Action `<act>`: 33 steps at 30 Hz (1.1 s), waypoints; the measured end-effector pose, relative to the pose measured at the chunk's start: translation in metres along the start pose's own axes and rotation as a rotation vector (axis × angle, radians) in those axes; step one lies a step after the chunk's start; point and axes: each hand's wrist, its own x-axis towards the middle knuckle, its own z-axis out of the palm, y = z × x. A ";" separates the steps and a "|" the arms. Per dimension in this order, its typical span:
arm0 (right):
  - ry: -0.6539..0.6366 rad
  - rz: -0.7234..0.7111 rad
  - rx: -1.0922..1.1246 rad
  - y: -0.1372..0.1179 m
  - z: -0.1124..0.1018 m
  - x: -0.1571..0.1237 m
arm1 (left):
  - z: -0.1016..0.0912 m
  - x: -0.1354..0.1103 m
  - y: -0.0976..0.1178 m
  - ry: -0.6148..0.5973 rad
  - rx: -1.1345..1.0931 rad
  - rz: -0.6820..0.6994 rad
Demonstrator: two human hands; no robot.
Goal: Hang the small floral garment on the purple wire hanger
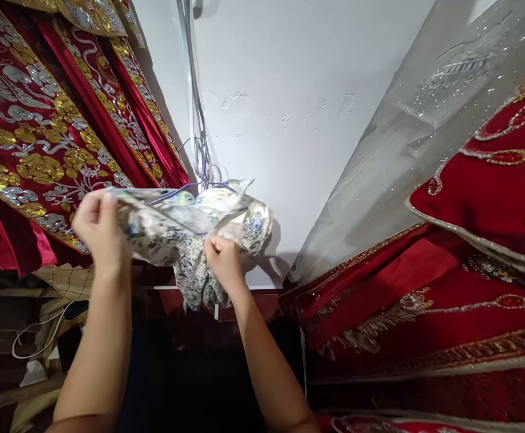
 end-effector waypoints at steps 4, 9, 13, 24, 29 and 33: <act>-0.144 0.064 0.150 0.014 0.008 -0.037 | -0.051 0.008 -0.043 -0.064 -0.144 -0.360; -0.253 0.184 0.267 0.025 0.023 -0.065 | -0.068 -0.055 -0.087 -0.063 -0.322 -0.771; -0.381 0.257 0.218 0.036 0.019 -0.070 | -0.051 -0.096 -0.092 -0.008 -0.434 -0.928; 0.019 0.363 0.468 0.058 -0.009 -0.065 | 0.020 -0.140 0.020 -0.890 -0.278 -0.483; -0.078 0.281 0.583 0.046 -0.008 -0.072 | 0.024 -0.143 0.023 -0.889 -0.104 -0.310; -0.252 0.243 0.392 0.029 -0.012 -0.076 | 0.022 -0.143 0.002 -0.673 -0.122 -0.332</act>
